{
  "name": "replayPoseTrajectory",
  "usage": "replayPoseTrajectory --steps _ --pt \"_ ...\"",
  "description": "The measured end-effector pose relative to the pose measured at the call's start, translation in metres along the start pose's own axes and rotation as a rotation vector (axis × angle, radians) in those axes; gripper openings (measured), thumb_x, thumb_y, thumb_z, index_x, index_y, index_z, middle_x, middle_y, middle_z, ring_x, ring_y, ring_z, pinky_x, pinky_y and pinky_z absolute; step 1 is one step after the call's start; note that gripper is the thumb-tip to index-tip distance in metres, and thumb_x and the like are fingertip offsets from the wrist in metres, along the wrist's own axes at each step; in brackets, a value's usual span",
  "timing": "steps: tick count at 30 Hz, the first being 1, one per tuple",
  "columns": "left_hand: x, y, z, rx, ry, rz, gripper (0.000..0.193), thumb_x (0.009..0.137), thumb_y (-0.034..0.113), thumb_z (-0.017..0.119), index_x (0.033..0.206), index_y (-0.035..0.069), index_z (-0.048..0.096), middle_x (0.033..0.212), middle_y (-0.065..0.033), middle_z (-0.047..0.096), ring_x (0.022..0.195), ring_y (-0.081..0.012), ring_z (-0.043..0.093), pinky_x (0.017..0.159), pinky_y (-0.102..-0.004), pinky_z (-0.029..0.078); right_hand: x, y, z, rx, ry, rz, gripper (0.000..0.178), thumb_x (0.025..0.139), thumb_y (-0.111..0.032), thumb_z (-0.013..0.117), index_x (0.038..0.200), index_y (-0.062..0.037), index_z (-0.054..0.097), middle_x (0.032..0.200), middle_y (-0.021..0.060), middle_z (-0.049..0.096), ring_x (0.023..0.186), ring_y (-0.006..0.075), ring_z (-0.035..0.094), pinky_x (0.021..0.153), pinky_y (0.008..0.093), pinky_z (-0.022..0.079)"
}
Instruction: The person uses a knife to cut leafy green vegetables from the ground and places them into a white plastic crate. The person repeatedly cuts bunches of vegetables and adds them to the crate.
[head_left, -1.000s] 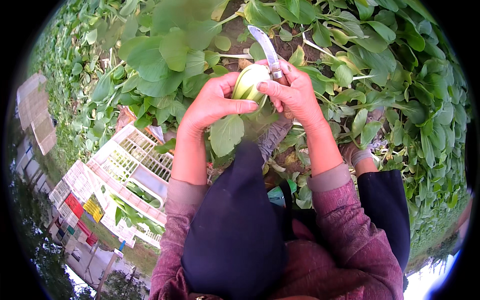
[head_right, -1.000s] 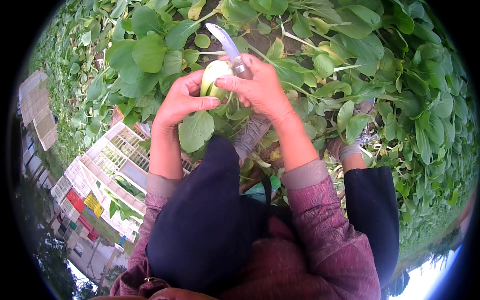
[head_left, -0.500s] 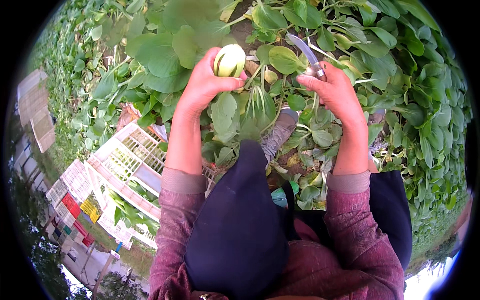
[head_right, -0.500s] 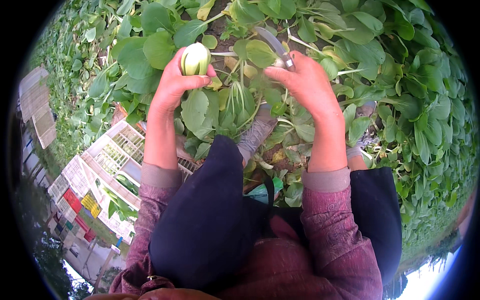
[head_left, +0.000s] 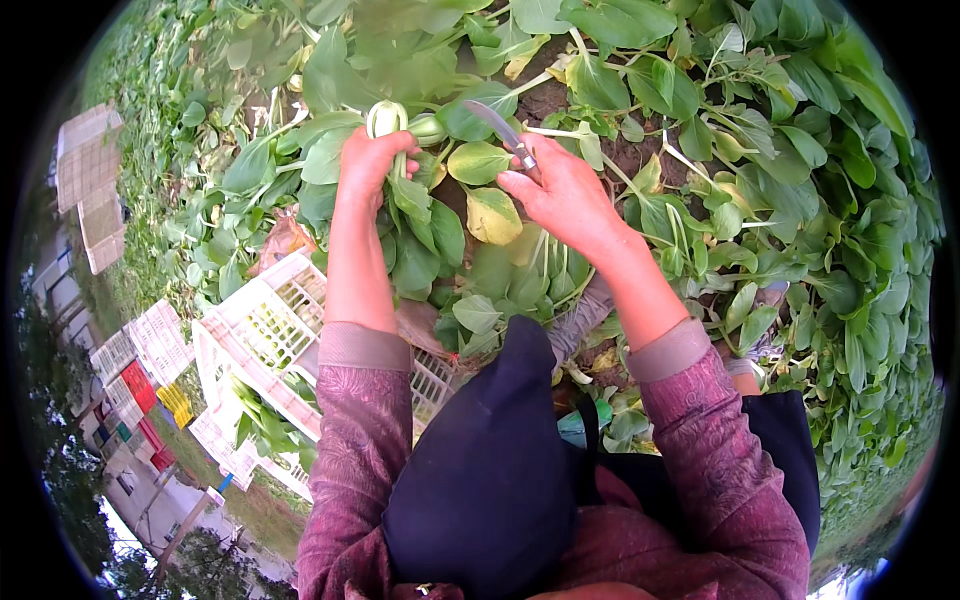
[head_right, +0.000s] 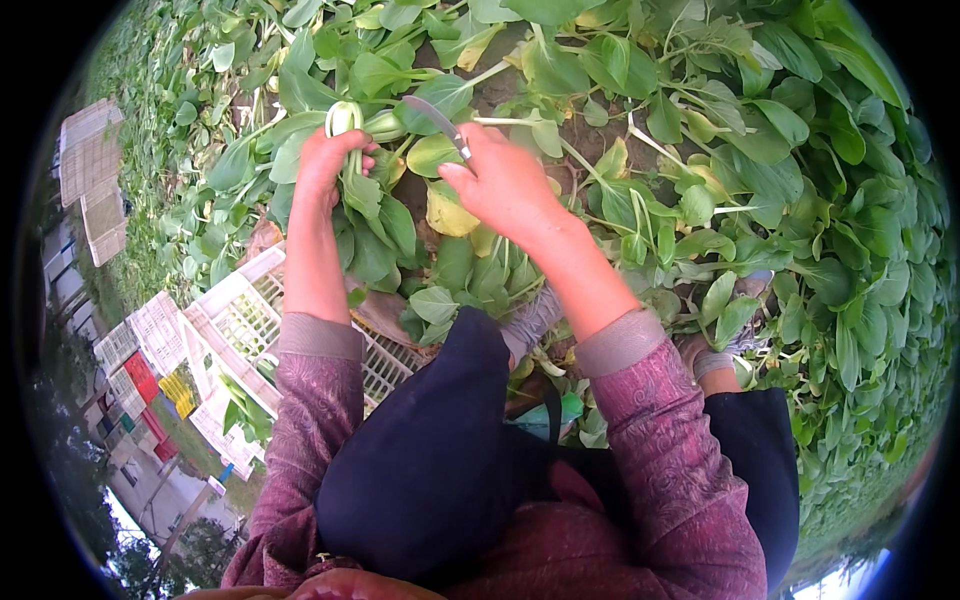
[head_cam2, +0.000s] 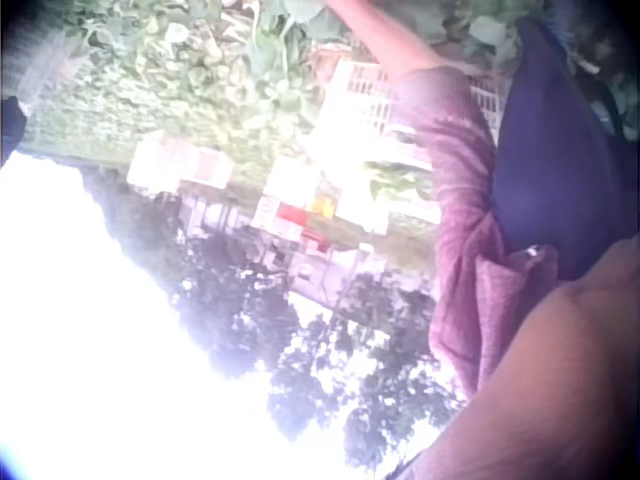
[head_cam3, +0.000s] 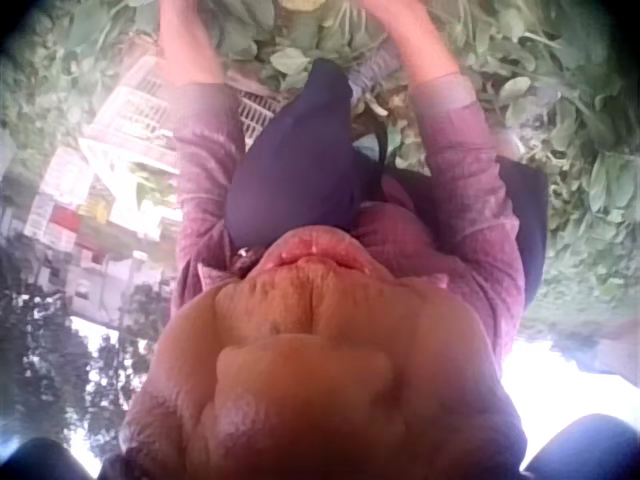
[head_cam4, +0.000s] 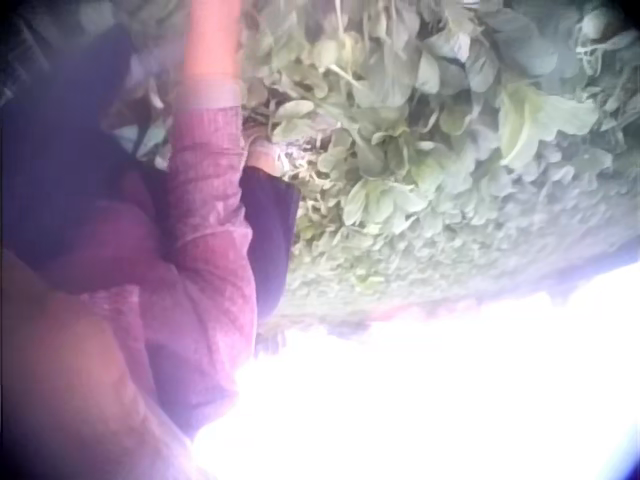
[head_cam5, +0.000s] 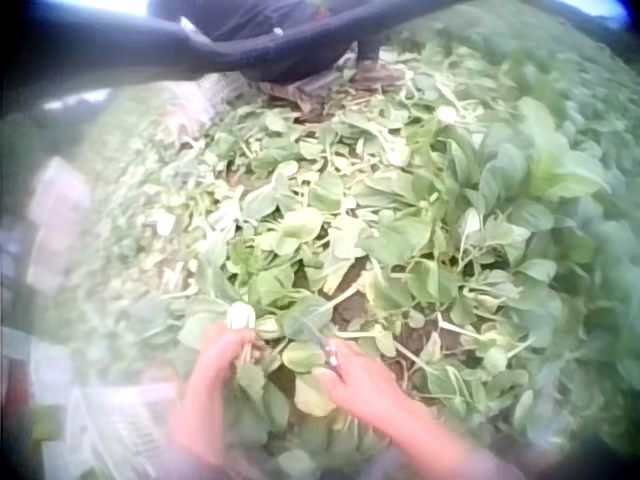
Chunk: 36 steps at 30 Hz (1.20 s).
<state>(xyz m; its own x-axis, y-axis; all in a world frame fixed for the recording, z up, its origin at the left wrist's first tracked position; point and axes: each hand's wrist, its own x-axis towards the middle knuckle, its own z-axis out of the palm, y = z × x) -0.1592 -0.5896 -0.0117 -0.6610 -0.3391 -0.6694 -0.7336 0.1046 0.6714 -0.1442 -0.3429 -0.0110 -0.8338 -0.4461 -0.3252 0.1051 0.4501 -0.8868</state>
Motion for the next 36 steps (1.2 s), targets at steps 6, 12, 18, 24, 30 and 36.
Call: replayPoseTrajectory --steps 6,12,18,24,30,36 --pt "-0.028 -0.022 0.019 -0.026 0.148 0.094 0.037 0.066 0.003 0.065 0.100 -0.006 0.056 0.076 -0.0107 0.062 0.052 -0.0159 0.060 0.045 -0.0269 0.048 0.035 0.014 0.045 -0.120 -0.044 -0.026 0.027 0.088 -0.025 0.053 0.098 0.0001 0.051 0.092 0.0212 0.061 0.087 0.0395 0.060 0.074 0.0474 0.046" --pt "-0.038 -0.051 0.033 0.184 0.263 0.233 0.068 0.059 0.008 0.067 0.121 -0.010 0.047 0.084 -0.0153 0.065 0.061 -0.0158 0.064 0.060 -0.0287 0.052 0.059 0.019 0.058 -0.300 -0.084 0.044 0.024 0.088 -0.021 0.049 0.099 0.0006 0.053 0.087 0.0229 0.064 0.084 0.0400 0.062 0.075 0.0476 0.048" --pt "-0.036 -0.049 0.028 0.067 0.245 0.166 0.061 0.060 0.006 0.067 0.117 -0.010 0.051 0.082 -0.0137 0.065 0.061 -0.0156 0.064 0.059 -0.0279 0.051 0.071 0.025 0.052 -0.420 -0.157 0.148 0.028 0.091 -0.025 0.044 0.105 -0.0006 0.050 0.093 0.0252 0.063 0.091 0.0410 0.060 0.083 0.0499 0.045" --pt "-0.038 -0.047 0.022 -0.085 0.226 0.140 0.046 0.062 0.003 0.066 0.106 -0.009 0.056 0.080 -0.0101 0.064 0.058 -0.0156 0.063 0.052 -0.0261 0.049 0.079 0.032 0.056 -0.420 -0.232 0.096 0.029 0.089 -0.023 0.045 0.105 0.0004 0.051 0.096 0.0242 0.063 0.093 0.0401 0.060 0.084 0.0479 0.045" --pt "-0.037 -0.050 0.017 -0.172 0.219 0.090 0.035 0.065 0.003 0.065 0.098 -0.006 0.058 0.077 -0.0092 0.064 0.057 -0.0159 0.064 0.050 -0.0264 0.049 0.096 0.040 0.058 -0.469 -0.297 0.033 0.030 0.085 -0.019 0.047 0.105 0.0024 0.053 0.098 0.0238 0.063 0.095 0.0388 0.060 0.083 0.0460 0.046" --pt "-0.038 -0.054 0.016 -0.288 0.181 0.071 0.028 0.068 0.001 0.063 0.095 -0.005 0.059 0.081 -0.0102 0.064 0.058 -0.0179 0.064 0.049 -0.0274 0.049 0.108 0.026 0.069 -0.527 -0.419 0.106 0.033 0.089 -0.023 0.046 0.110 0.0024 0.052 0.104 0.0241 0.061 0.099 0.0389 0.058 0.086 0.0466 0.045"
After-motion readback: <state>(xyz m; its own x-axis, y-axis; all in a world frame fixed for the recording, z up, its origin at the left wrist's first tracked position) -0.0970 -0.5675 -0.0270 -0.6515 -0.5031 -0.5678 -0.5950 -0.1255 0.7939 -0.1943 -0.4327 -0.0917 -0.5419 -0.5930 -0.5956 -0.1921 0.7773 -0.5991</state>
